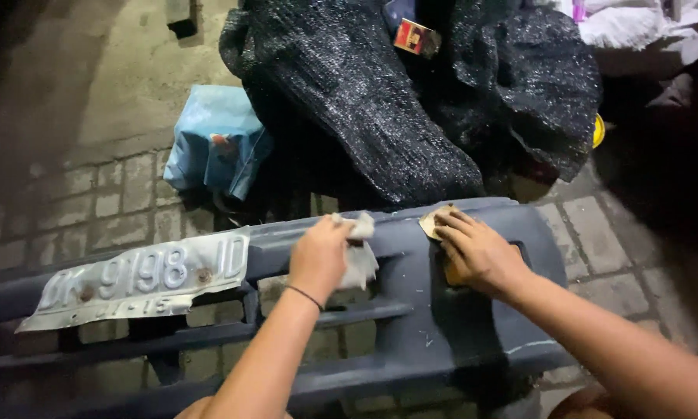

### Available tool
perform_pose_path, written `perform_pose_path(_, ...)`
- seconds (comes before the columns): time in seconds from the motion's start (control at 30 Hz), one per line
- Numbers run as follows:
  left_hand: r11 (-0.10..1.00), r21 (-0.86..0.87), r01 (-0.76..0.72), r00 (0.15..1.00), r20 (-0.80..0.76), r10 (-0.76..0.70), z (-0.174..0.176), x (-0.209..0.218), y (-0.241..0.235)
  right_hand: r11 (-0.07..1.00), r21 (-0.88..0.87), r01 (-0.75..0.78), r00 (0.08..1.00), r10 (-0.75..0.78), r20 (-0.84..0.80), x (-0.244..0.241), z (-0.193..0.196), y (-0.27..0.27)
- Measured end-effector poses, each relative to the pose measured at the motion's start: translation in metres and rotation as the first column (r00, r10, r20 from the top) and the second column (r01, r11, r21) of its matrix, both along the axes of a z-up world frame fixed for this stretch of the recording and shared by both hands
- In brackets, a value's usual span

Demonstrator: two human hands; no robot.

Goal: The person scrubs a grey car bumper with a sanding block and wipes the surface with a cloth. The person repeatedly alternates between scrubbing and wiping the bumper to clean it.

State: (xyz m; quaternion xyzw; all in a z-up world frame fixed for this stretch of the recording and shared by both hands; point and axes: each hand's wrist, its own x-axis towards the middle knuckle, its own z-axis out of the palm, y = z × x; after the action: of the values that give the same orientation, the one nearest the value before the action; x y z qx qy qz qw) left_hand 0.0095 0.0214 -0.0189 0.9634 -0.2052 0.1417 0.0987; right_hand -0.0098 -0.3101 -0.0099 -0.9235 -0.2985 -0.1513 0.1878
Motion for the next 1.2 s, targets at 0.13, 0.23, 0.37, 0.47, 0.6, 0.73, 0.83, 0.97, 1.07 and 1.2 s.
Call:
perform_pose_path(0.13, 0.993, -0.094, 0.071, 0.997, -0.033, -0.074, 0.017, -0.021, -0.014, 1.0, -0.025, -0.016, 0.999, 0.015, -0.036, -0.005, -0.005, 0.025)
perform_pose_path(0.23, 0.984, -0.157, 0.078, 0.992, -0.084, -0.092, 0.023, -0.022, -0.013, 0.963, -0.242, -0.115, 0.985, 0.08, -0.152, -0.002, -0.025, 0.03)
perform_pose_path(0.37, 0.991, -0.126, 0.052, 0.995, -0.073, -0.062, 0.028, -0.024, -0.019, 0.991, -0.13, -0.043, 0.999, 0.042, -0.005, -0.015, -0.039, 0.043)
perform_pose_path(0.47, 0.992, -0.12, 0.041, 0.995, -0.088, -0.051, 0.028, -0.025, -0.019, 0.99, -0.133, -0.043, 0.999, 0.038, -0.035, -0.015, -0.027, 0.045)
perform_pose_path(0.6, 0.991, -0.131, 0.039, 0.995, -0.083, -0.05, 0.04, -0.029, -0.024, 0.969, -0.151, -0.195, 0.981, 0.196, -0.012, -0.023, -0.021, 0.047)
perform_pose_path(0.73, 0.994, -0.11, 0.02, 0.996, -0.081, -0.028, 0.04, -0.033, -0.028, 0.993, -0.115, 0.031, 0.999, -0.028, 0.023, 0.002, -0.041, 0.003)
perform_pose_path(0.83, 0.995, -0.101, 0.017, 0.996, -0.085, -0.026, 0.046, -0.031, -0.032, 0.988, -0.044, -0.146, 0.989, 0.145, -0.017, 0.001, -0.03, 0.005)
perform_pose_path(0.97, 0.986, -0.168, 0.002, 0.999, -0.04, -0.009, 0.037, -0.025, -0.044, 0.963, -0.228, 0.142, 0.987, -0.119, 0.111, 0.014, -0.032, -0.029)
perform_pose_path(1.07, 0.976, -0.181, 0.12, 0.982, 0.169, -0.089, 0.019, -0.021, -0.07, 0.952, -0.193, 0.239, 0.968, -0.218, 0.12, 0.015, -0.032, -0.029)
perform_pose_path(1.2, 0.9, -0.203, 0.387, 0.898, 0.303, -0.318, 0.014, -0.035, -0.101, 0.985, -0.119, 0.123, 0.991, -0.115, 0.075, -0.006, -0.021, 0.001)
